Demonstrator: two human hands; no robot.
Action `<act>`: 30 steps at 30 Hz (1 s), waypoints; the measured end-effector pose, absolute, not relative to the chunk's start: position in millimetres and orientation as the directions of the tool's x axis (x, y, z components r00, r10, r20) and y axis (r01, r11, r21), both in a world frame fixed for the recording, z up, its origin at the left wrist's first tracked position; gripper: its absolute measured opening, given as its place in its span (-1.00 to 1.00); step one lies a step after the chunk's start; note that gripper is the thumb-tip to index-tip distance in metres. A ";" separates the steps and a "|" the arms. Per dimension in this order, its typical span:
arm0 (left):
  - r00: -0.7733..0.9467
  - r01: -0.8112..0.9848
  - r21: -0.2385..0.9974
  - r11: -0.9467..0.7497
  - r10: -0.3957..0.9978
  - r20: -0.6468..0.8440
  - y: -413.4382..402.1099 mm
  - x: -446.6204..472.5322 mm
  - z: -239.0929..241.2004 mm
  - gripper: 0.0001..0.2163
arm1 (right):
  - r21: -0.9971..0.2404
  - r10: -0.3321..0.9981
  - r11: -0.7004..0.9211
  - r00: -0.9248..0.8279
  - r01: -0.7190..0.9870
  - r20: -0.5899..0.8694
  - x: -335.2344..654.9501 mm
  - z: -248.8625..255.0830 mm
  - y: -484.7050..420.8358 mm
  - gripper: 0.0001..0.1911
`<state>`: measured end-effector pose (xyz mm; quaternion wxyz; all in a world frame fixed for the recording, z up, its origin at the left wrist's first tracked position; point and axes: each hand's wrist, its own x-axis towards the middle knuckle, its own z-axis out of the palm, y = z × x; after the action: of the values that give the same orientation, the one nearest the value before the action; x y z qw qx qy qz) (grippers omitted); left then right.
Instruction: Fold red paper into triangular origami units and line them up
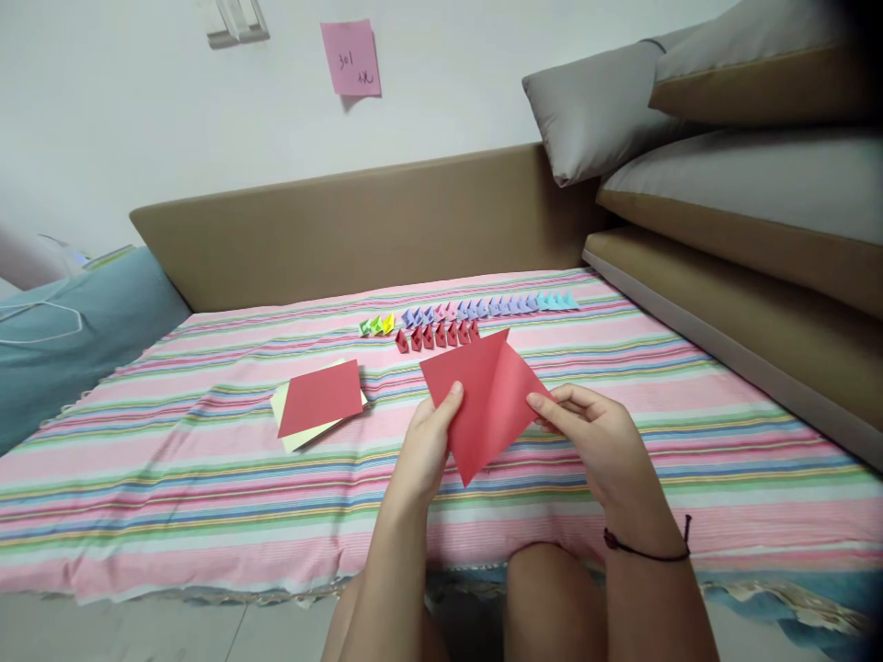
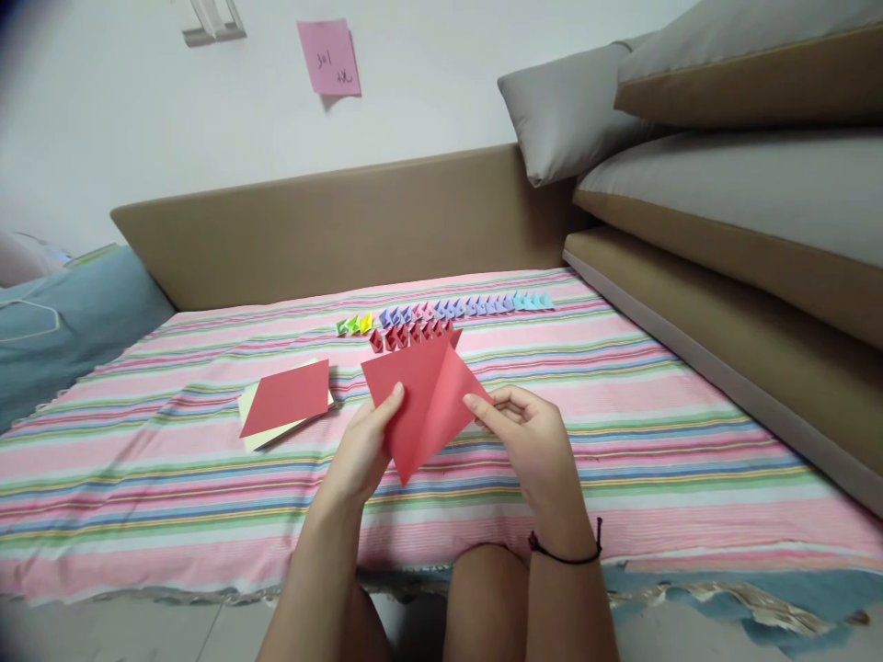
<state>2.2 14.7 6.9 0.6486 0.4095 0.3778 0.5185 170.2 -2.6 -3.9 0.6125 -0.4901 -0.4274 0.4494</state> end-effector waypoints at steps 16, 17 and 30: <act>0.103 -0.376 0.919 0.122 0.991 -0.090 17.8 1.8 3.2 -0.65 | -0.985 0.960 0.155 0.245 -0.074 0.133 177.8 -11.6 -0.8 -0.75; 0.115 -0.353 0.928 0.122 0.990 -0.086 17.7 0.6 3.7 -0.65 | -0.985 0.959 0.153 0.251 -0.081 0.128 178.1 -12.1 -0.5 -0.75; 0.228 -0.082 0.996 0.036 0.973 -0.017 17.6 -4.4 5.6 -0.68 | -0.978 0.965 0.167 0.223 -0.121 0.137 179.0 -10.1 -2.3 -0.68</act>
<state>-4.4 17.6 5.6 0.5816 0.5254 0.4241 0.4537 179.0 -2.3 -10.1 0.6215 -0.4747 -0.4444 0.4370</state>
